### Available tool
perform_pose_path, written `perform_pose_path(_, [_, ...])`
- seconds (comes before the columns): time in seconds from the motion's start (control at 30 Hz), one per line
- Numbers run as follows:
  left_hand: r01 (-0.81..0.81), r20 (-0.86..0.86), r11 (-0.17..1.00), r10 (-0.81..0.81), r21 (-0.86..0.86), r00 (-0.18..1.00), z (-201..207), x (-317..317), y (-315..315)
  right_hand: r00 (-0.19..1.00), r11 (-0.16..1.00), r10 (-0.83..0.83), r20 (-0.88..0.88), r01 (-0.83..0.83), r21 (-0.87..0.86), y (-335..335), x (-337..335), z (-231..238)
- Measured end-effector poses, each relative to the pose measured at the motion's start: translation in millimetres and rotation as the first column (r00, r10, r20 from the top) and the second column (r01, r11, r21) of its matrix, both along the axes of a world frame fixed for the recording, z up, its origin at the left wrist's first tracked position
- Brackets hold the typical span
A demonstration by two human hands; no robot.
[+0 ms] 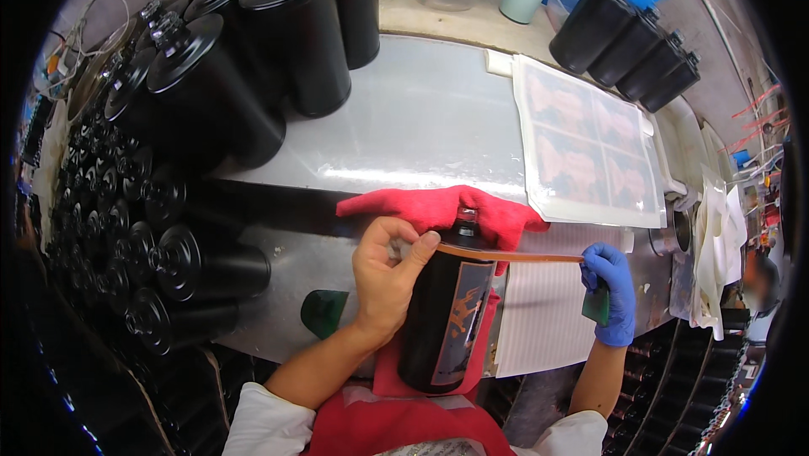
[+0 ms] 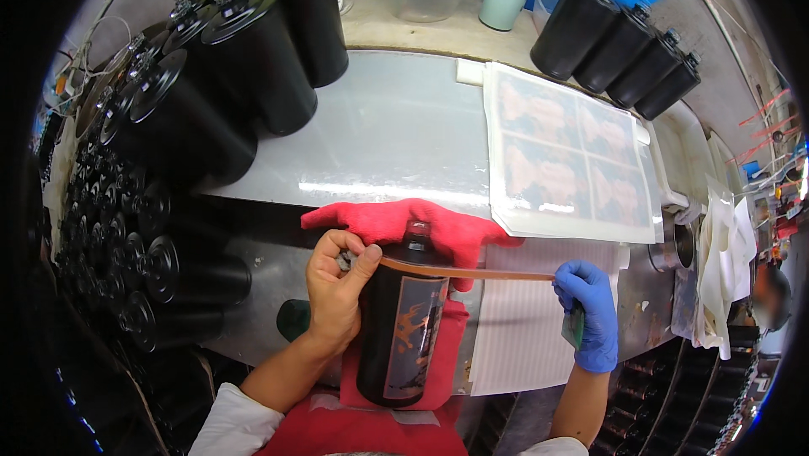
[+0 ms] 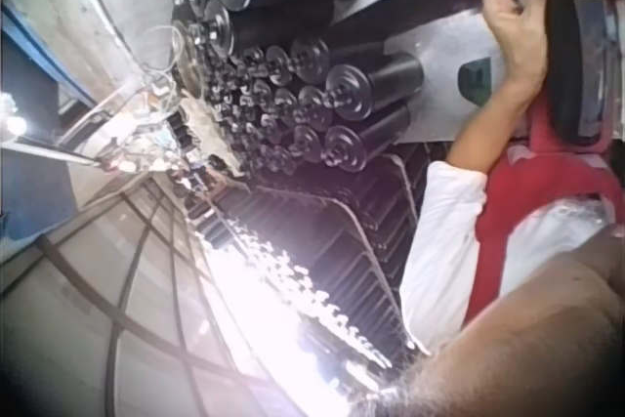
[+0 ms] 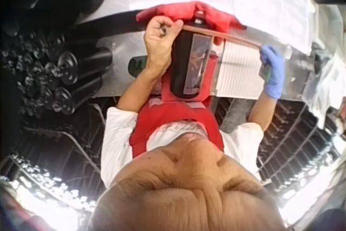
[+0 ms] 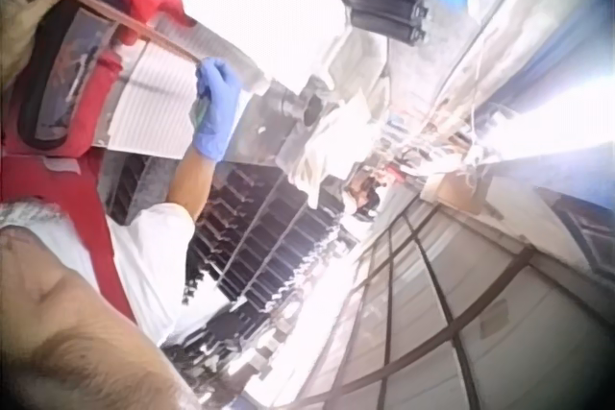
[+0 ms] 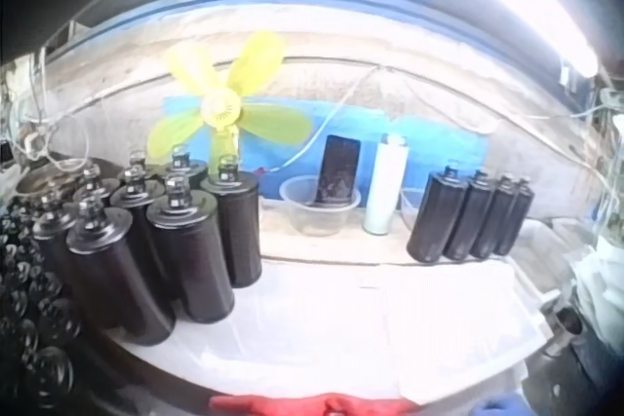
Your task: The person applies decorative labels to black cylindrical cans. They position a label on the can, smooth it with a green squeegee, and then place a copper-colored band around the top rim. The process is repeated for multiple cans.
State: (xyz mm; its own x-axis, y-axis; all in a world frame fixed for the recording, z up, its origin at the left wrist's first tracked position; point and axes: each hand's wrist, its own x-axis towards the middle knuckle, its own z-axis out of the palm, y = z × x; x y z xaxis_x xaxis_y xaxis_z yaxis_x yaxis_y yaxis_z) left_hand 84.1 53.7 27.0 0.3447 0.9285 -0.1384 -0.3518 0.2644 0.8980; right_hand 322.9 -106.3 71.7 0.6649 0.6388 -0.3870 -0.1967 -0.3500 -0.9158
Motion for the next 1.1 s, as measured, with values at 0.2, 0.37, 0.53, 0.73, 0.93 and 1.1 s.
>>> perform_pose_path(0.2, [-0.074, 0.018, 0.996, 0.073, 0.049, 0.997, -2, 2, -6, 1.0, 1.0, 0.007, -0.02, -0.007, -0.013, -4, 3, -8])
perform_pose_path(0.37, [0.322, -0.379, 0.451, 0.038, 0.832, 0.925, 29, -41, -48, 0.999, 0.996, 0.054, -0.007, -0.055, -0.065, 0, 7, -12])
perform_pose_path(0.53, [0.798, -0.806, 0.112, 0.091, 0.592, 0.585, 35, -54, -72, 0.998, 0.994, 0.061, 0.022, -0.059, -0.095, 3, 4, -15])
perform_pose_path(0.73, [0.664, -0.611, 0.375, -0.268, 0.646, 0.745, -23, -81, -63, 0.983, 0.98, 0.184, -0.004, -0.184, -0.08, 17, -16, -11])
perform_pose_path(0.93, [0.747, -0.739, 0.439, -0.234, 0.499, 0.632, -22, -99, -55, 0.98, 0.979, 0.2, -0.002, -0.2, -0.046, 29, -35, -5])
perform_pose_path(1.1, [0.692, -0.715, 0.221, 0.037, 0.688, 0.699, 12, -81, -64, 0.987, 0.986, 0.163, 0.003, -0.163, -0.043, 26, -33, 9])
